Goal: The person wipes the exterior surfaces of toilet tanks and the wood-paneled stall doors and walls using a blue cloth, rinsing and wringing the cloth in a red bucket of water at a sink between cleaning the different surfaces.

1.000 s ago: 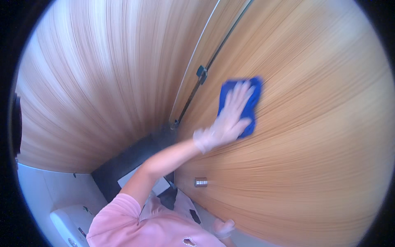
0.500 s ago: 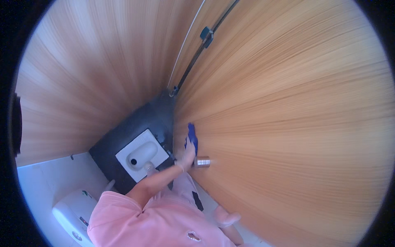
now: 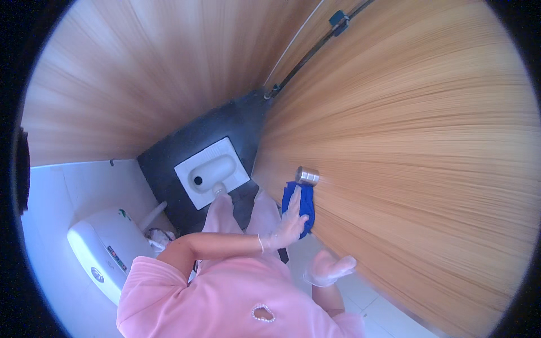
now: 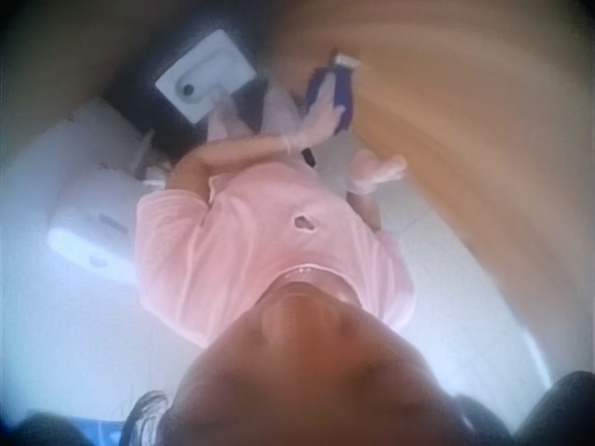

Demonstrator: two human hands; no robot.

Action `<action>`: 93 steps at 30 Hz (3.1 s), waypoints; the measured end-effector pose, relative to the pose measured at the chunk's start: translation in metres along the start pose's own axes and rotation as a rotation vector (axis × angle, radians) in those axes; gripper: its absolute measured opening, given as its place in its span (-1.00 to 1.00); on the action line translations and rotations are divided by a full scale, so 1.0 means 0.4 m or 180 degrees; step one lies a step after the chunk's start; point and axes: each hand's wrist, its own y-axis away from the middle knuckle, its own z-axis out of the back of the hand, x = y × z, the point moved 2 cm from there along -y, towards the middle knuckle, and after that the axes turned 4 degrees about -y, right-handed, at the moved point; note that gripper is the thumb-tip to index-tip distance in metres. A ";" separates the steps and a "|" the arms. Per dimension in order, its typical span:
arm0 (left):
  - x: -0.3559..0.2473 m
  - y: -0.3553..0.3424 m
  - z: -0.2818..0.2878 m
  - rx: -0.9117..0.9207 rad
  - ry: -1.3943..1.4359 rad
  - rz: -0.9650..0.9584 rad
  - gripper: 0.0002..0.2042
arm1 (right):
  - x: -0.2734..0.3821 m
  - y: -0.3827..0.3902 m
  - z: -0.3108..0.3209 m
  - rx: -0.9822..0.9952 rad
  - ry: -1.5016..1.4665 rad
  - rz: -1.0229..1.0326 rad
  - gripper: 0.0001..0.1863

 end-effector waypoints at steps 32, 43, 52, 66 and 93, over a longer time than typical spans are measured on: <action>-0.545 -0.035 0.550 -0.0523 0.0199 -0.1087 -0.53 | 0.089 -0.011 -0.396 0.3279 -0.0019 0.1981 -0.21; -0.794 -0.160 0.758 -0.2774 0.0681 -0.2198 -0.66 | 0.098 -0.112 -0.690 0.3602 0.1971 0.3347 -0.21; -0.863 -0.326 0.801 -0.2617 -0.5614 -0.2795 -0.29 | -0.052 -0.211 -0.606 0.3376 0.1714 0.2320 -0.20; -1.780 -0.569 0.771 -0.5669 -0.5949 -0.3312 -0.33 | -0.370 -0.320 0.111 0.1878 0.2568 -0.0127 -0.11; -1.988 -1.214 -0.143 -0.3800 -0.5969 -0.4113 -0.32 | -0.728 -0.860 0.104 0.2326 0.1218 -0.0949 -0.22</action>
